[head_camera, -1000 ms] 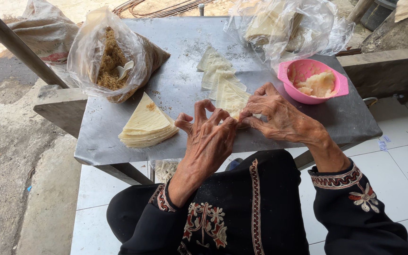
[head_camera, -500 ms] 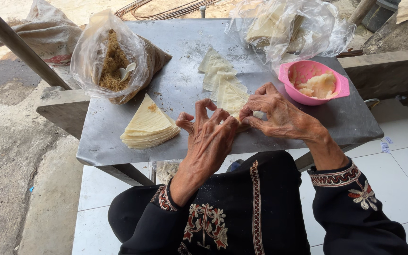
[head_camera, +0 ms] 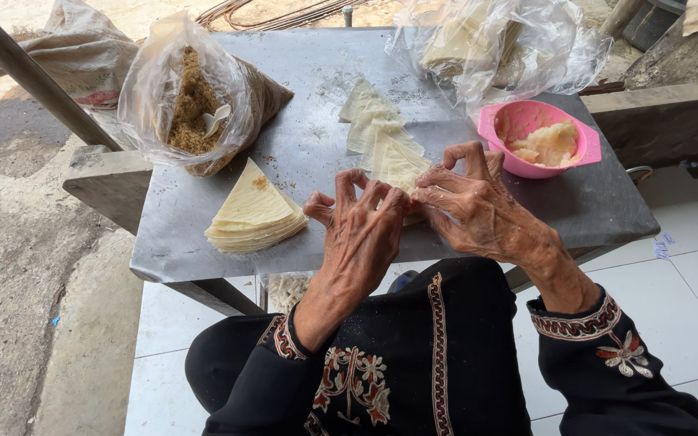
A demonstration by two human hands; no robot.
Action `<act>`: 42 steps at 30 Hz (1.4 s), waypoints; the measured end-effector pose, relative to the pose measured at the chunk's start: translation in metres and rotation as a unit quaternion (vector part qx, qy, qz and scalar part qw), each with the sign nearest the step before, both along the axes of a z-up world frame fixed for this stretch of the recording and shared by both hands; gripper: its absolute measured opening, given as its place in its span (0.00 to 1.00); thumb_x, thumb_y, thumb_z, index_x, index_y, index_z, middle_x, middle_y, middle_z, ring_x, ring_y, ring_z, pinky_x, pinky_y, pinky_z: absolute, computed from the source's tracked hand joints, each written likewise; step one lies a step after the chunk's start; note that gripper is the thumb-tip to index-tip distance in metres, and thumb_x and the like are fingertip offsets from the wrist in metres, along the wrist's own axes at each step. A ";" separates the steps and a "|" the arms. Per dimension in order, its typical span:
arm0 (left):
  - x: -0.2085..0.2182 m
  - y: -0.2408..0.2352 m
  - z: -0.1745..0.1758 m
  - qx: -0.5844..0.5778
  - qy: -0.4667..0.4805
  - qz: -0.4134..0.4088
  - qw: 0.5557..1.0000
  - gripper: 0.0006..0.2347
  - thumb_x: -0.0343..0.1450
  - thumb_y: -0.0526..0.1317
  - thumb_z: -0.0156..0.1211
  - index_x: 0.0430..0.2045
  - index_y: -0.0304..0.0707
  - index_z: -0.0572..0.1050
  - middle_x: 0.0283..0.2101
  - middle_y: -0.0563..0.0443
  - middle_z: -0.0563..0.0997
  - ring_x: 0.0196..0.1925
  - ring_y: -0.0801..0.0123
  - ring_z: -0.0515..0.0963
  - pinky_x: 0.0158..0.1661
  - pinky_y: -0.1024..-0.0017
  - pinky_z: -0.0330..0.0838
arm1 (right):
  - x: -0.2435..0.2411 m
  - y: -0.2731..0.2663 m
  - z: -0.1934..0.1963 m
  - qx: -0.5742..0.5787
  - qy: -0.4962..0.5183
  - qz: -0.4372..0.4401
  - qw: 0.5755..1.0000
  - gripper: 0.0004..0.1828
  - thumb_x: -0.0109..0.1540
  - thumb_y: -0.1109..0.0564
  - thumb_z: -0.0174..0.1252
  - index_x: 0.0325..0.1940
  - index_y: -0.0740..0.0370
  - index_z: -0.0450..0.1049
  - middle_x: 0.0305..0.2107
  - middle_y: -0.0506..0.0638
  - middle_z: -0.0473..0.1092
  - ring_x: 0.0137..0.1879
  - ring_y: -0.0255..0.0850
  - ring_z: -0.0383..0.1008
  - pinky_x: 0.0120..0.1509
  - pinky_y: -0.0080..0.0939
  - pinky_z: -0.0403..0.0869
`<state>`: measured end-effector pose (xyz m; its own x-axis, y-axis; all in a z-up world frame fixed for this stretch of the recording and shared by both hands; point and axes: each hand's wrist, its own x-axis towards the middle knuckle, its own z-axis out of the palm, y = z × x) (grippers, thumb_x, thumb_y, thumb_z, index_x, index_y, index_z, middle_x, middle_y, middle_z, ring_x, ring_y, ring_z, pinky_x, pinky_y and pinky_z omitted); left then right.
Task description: The person assembles small triangular food parcels by placing a filling onto thin wrappers and folding them into sealed packets. The person uses a spoon to scoop the filling and folds each wrapper by hand.
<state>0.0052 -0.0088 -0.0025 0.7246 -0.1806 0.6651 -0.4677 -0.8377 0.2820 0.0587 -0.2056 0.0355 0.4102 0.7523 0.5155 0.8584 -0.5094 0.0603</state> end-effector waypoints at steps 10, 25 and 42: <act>-0.002 0.002 -0.002 0.057 -0.021 0.016 0.998 0.11 0.61 0.35 0.65 0.36 0.46 0.80 0.41 0.58 0.78 0.58 0.58 0.66 0.44 0.46 0.49 | 0.004 0.000 0.001 -0.020 0.012 -0.012 1.000 0.12 0.59 0.55 0.66 0.45 0.58 0.81 0.42 0.42 0.76 0.58 0.45 0.66 0.62 0.58 0.55; 0.002 0.004 -0.004 0.043 -0.021 0.017 0.999 0.05 0.66 0.37 0.63 0.33 0.46 0.80 0.40 0.59 0.79 0.58 0.57 0.65 0.44 0.47 0.48 | 0.015 0.000 -0.001 -0.014 0.044 -0.013 0.999 0.12 0.61 0.51 0.65 0.45 0.55 0.81 0.43 0.40 0.75 0.58 0.44 0.65 0.61 0.56 0.54; 0.007 0.002 -0.006 0.051 -0.011 0.040 0.998 0.10 0.64 0.36 0.62 0.37 0.47 0.80 0.45 0.58 0.77 0.59 0.56 0.63 0.44 0.48 0.49 | 0.007 0.003 -0.005 -0.002 0.009 -0.027 1.000 0.13 0.60 0.54 0.65 0.49 0.57 0.79 0.44 0.42 0.76 0.58 0.47 0.66 0.60 0.55 0.54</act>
